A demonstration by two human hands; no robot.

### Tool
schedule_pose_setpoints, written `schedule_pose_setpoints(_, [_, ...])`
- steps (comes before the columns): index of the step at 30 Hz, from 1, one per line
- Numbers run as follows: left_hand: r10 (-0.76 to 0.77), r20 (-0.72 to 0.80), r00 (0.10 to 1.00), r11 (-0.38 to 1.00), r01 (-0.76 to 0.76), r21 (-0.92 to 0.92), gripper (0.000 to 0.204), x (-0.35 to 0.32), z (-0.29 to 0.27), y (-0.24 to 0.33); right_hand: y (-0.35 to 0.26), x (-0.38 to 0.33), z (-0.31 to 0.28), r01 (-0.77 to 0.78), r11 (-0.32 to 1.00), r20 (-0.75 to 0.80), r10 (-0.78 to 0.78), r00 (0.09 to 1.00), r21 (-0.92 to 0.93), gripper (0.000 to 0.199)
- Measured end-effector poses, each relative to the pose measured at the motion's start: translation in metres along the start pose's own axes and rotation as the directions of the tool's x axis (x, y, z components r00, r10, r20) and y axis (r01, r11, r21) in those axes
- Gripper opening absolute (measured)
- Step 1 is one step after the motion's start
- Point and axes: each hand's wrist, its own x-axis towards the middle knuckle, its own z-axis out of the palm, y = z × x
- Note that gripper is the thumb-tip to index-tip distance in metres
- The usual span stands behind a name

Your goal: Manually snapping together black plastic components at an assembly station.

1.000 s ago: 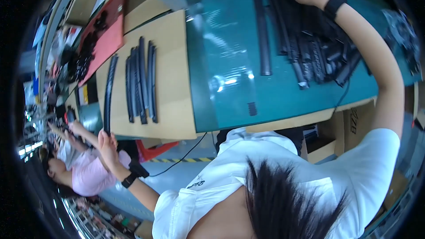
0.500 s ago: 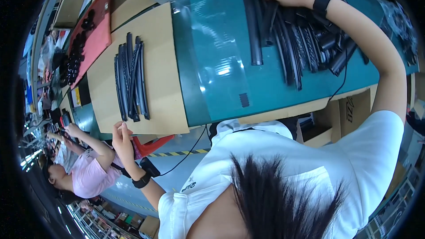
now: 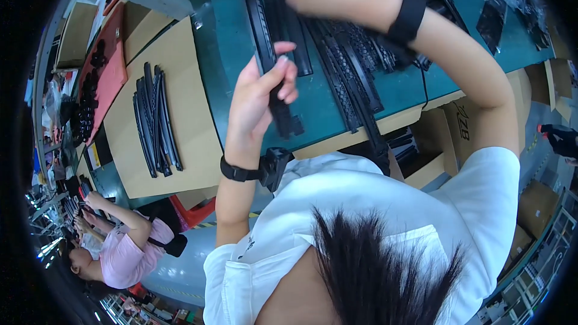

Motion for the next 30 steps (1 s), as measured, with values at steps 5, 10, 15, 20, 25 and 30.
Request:
schedule_pose_setpoints(5, [-0.022,-0.2,0.98,0.999,0.031,0.04,0.017,-0.019,-0.002,-0.006,0.095,-0.046,0.014,-0.822,0.5,0.625,0.741,0.244,-0.272,0.045])
schedule_pose_setpoints(10, [-0.087,-0.221,0.971,0.996,0.081,-0.037,0.016,-0.028,0.002,-0.02,0.105,-0.055,0.048,-0.949,0.312,0.705,0.681,0.195,-0.039,0.047])
schedule_pose_setpoints(15, [-0.406,0.139,0.903,0.854,0.43,-0.293,0.017,0.001,0.036,-0.064,0.125,-0.068,0.06,-0.947,-0.002,0.729,0.639,0.247,0.322,0.043])
schedule_pose_setpoints(20, [-0.532,0.1,0.841,0.844,0.536,-0.021,0.019,0.034,0.04,-0.083,0.128,-0.068,0.056,-0.942,-0.102,0.762,0.619,0.192,0.32,0.038])
schedule_pose_setpoints(25, [-0.548,0.083,0.833,0.832,0.553,-0.056,0.016,0.067,0.028,-0.063,0.127,-0.068,0.049,-0.935,-0.037,0.642,0.736,0.214,0.354,0.042])
schedule_pose_setpoints(30, [-0.425,0.008,0.905,0.904,0.425,0.043,0.017,0.083,0.023,-0.036,0.129,-0.086,0.027,-0.939,0.283,0.61,0.714,0.343,0.197,0.041])
